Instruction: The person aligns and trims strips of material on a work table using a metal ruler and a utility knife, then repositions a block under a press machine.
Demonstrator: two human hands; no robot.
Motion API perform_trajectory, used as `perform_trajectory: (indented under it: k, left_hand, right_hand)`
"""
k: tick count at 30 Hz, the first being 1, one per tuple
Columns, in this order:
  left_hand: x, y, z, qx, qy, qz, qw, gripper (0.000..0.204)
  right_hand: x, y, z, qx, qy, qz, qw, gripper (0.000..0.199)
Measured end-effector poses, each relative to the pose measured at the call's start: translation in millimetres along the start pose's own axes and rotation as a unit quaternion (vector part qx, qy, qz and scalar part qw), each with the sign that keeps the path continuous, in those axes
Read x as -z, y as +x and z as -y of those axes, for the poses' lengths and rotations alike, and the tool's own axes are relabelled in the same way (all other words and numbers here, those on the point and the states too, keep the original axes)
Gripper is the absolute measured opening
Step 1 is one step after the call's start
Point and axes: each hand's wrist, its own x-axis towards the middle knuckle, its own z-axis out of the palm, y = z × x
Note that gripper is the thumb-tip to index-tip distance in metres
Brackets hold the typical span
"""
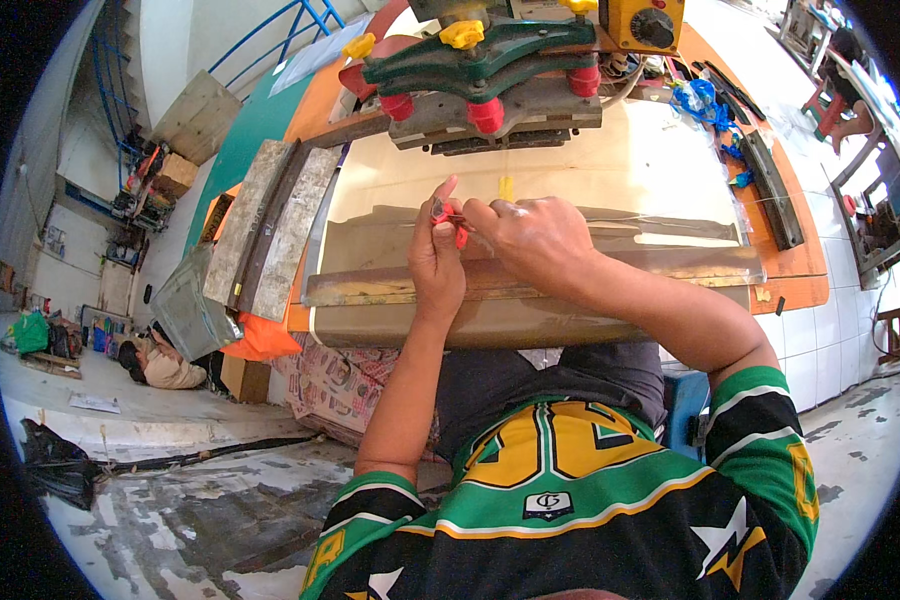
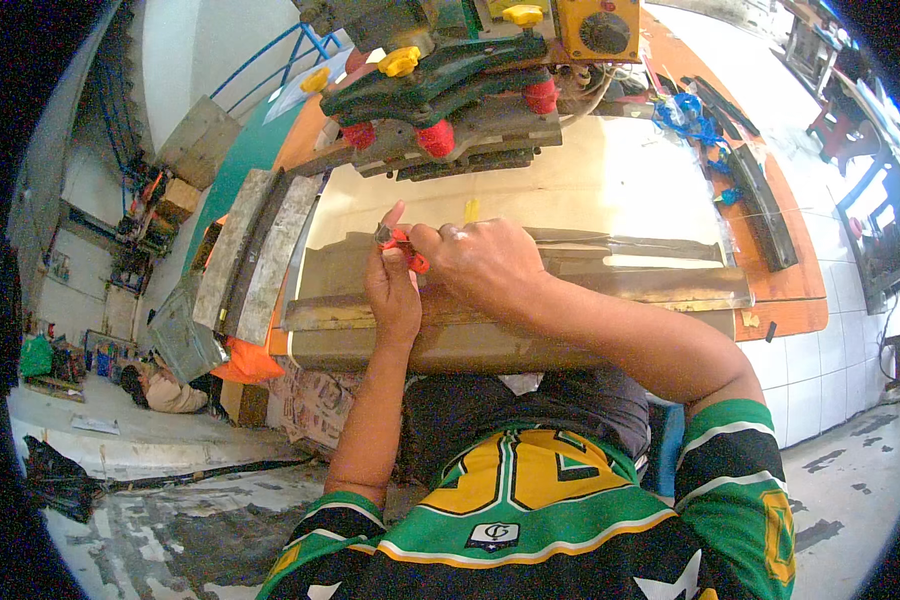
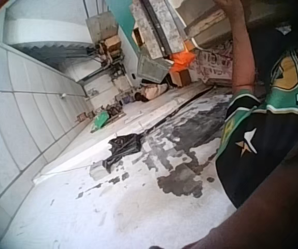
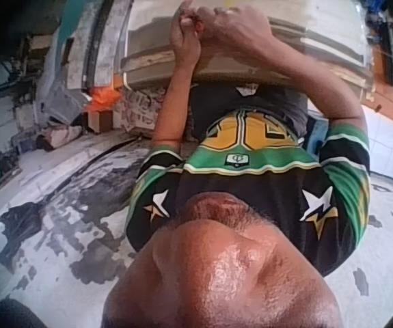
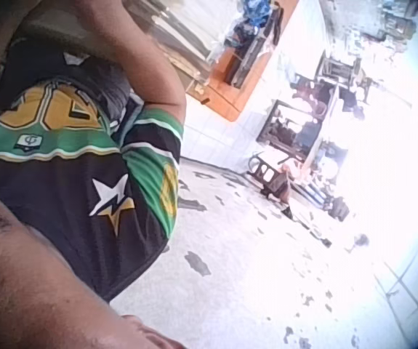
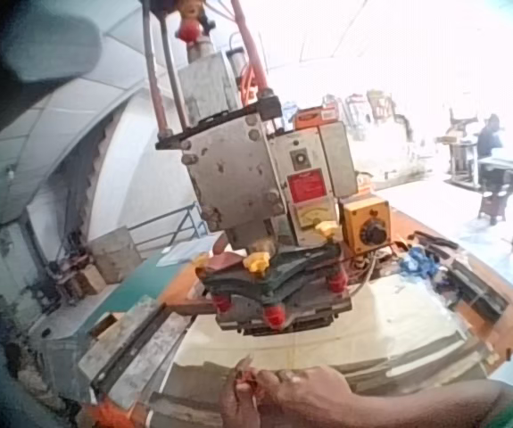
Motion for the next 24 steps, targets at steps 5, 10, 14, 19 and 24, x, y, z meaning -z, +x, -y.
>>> perform_trajectory:
  k: [5, 10, 14, 19, 24]
  left_hand:
    - [-0.4, 0.3, -0.5, 0.000, 0.002, -0.001, 1.000, 0.052]
    - [-0.8, 0.4, 1.3, 0.001, 0.004, -0.006, 1.000, 0.052]
    - [-1.0, -0.4, -0.7, 0.001, -0.013, 0.011, 1.000, 0.051]
    - [-0.1, -0.3, 1.0, 0.013, -0.047, 0.018, 0.999, 0.048]
    - [-1.7, -2.3, -0.5, 0.013, -0.042, 0.014, 0.999, 0.047]
  right_hand:
    - [-2.9, -0.1, -0.5, 0.003, 0.001, -0.018, 1.000, 0.018]
    - [1.4, 0.8, 1.4, -0.004, -0.006, 0.011, 1.000, 0.016]
    - [5.0, 2.6, 2.3, -0.020, -0.021, 0.043, 0.999, 0.017]
    - [-1.5, 5.3, -1.0, -0.026, 0.000, -0.017, 1.000, 0.021]
    - [1.7, 4.6, -3.0, -0.006, 0.014, -0.037, 0.999, 0.020]
